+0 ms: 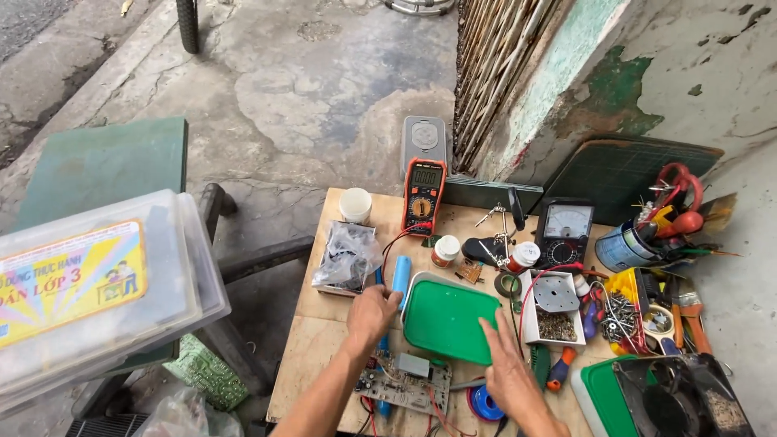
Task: Selecting an electronic component from a storage container and using a multimeter to test a circuit board.
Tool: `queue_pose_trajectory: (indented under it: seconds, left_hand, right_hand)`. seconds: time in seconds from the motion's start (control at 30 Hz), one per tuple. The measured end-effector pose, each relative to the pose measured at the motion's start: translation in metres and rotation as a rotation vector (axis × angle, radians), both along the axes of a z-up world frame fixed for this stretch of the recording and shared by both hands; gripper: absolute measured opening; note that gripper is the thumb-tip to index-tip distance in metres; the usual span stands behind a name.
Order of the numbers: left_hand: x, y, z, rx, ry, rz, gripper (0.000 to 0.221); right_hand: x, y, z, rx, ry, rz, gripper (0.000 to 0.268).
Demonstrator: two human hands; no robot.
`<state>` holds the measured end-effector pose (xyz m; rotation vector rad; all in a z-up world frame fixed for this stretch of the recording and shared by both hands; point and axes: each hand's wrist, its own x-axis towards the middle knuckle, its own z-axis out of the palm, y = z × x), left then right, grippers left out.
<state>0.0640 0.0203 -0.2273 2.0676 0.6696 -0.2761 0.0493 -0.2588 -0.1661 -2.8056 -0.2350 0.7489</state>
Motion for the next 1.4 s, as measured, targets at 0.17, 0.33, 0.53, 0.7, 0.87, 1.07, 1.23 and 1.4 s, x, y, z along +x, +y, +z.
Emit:
queue_pose_trajectory:
  seconds: [0.17,0.33,0.53,0.7,0.87,1.07,1.23,1.4]
  left_hand:
    - [-0.014,-0.023,-0.015,0.075,-0.085,0.072,0.049]
    - [-0.009,-0.025,-0.017,0.048,-0.051,0.064,0.051]
    - [0.0,-0.02,-0.035,0.031,-0.039,0.086,0.044]
    - [0.015,-0.014,-0.039,-0.048,-0.034,0.138,0.04]
    - [-0.003,-0.026,-0.017,-0.257,0.019,0.265,0.035]
    - [-0.022,-0.028,-0.008,-0.026,0.12,0.145,0.046]
    - [-0.014,-0.022,0.018,0.017,0.025,0.062,0.046]
    - [-0.015,-0.01,0.124,-0.836,-0.036,0.375,0.05]
  right_hand:
    - [-0.008,0.001,-0.021,0.149,0.073,-0.094,0.11]
    - [0.002,0.003,-0.039,0.232,-0.01,-0.153,0.099]
    - [0.01,0.001,-0.054,0.159,0.004,-0.165,0.1]
    - [0.024,-0.003,-0.075,0.06,-0.017,-0.042,0.101]
    - [0.005,0.007,-0.03,-0.045,0.016,-0.038,0.088]
    - [0.006,0.002,-0.056,-0.096,0.088,-0.062,0.089]
    - [0.029,0.015,-0.077,0.023,-0.55,0.131,0.067]
    - [0.046,0.067,-0.038,0.221,-0.974,0.13,0.07]
